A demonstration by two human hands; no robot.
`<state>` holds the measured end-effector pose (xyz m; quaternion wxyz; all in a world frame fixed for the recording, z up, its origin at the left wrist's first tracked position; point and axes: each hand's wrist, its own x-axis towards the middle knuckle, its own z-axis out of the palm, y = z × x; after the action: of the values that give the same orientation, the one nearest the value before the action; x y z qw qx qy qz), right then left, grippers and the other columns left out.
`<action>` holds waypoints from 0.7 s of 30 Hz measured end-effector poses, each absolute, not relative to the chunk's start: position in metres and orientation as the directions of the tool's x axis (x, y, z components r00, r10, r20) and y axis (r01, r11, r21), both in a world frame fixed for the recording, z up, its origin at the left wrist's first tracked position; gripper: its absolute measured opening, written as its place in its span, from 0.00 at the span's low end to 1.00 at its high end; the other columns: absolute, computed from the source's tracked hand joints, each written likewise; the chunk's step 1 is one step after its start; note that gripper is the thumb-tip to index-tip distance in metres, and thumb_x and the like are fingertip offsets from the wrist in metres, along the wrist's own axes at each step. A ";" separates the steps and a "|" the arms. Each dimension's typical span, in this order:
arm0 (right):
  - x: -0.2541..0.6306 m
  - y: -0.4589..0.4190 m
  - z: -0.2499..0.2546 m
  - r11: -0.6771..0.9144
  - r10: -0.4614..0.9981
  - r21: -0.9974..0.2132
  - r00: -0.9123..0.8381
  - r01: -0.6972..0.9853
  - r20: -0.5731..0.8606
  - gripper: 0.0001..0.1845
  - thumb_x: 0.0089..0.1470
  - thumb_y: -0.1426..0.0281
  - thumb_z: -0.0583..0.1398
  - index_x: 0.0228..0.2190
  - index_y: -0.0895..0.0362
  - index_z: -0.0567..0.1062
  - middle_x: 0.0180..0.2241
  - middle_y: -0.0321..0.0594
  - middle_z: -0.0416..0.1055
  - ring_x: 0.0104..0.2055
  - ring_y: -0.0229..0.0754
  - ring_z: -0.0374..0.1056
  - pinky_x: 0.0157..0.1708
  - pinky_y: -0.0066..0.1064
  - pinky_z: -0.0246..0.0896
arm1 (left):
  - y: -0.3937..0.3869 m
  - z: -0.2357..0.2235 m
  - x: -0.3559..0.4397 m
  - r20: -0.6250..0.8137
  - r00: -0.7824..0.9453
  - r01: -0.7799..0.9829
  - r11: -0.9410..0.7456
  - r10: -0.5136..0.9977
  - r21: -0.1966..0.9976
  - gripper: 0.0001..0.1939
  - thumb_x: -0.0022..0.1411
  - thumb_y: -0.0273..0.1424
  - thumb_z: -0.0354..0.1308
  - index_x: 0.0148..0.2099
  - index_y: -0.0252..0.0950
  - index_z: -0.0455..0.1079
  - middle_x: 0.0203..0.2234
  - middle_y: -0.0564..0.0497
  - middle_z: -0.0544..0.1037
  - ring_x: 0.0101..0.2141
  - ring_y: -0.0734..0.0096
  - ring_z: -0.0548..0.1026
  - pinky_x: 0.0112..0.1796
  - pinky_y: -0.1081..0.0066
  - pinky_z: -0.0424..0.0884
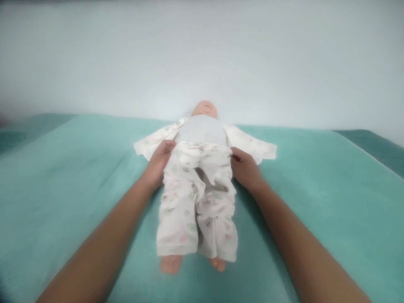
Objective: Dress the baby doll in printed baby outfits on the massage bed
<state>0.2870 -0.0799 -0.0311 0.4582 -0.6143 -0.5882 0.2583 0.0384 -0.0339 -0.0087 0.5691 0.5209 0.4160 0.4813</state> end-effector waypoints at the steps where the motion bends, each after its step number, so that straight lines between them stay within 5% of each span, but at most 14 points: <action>1: 0.287 -0.080 -0.031 0.111 0.960 -0.866 0.172 0.488 0.220 0.09 0.50 0.70 0.55 0.30 0.54 0.77 0.34 0.37 0.77 0.41 0.47 0.70 0.40 0.36 0.61 | -0.034 -0.009 0.039 0.035 0.178 -0.106 -0.016 0.983 0.994 0.11 0.50 0.25 0.59 0.38 0.39 0.64 0.28 0.57 0.70 0.27 0.76 0.67 0.27 0.76 0.61; 11: 0.288 -0.079 -0.033 0.109 0.965 -0.860 0.156 0.498 0.212 0.09 0.50 0.69 0.56 0.32 0.53 0.77 0.36 0.37 0.78 0.42 0.49 0.70 0.42 0.37 0.62 | -0.026 -0.015 0.038 0.143 0.102 -0.051 -0.138 0.984 0.989 0.12 0.51 0.24 0.58 0.40 0.39 0.68 0.41 0.52 0.76 0.43 0.69 0.73 0.46 0.70 0.68; 21: 0.288 -0.079 -0.033 0.106 0.965 -0.858 0.158 0.502 0.212 0.09 0.50 0.69 0.57 0.32 0.54 0.77 0.35 0.36 0.78 0.41 0.48 0.71 0.43 0.38 0.62 | -0.031 -0.010 0.035 0.125 0.109 -0.073 -0.117 0.986 0.990 0.14 0.54 0.27 0.57 0.45 0.39 0.71 0.40 0.51 0.77 0.43 0.66 0.75 0.47 0.66 0.70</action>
<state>0.2882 -0.0794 -0.0329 0.4461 -0.6163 -0.5950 0.2591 0.0354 -0.0311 -0.0099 0.5124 0.5401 0.4229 0.5166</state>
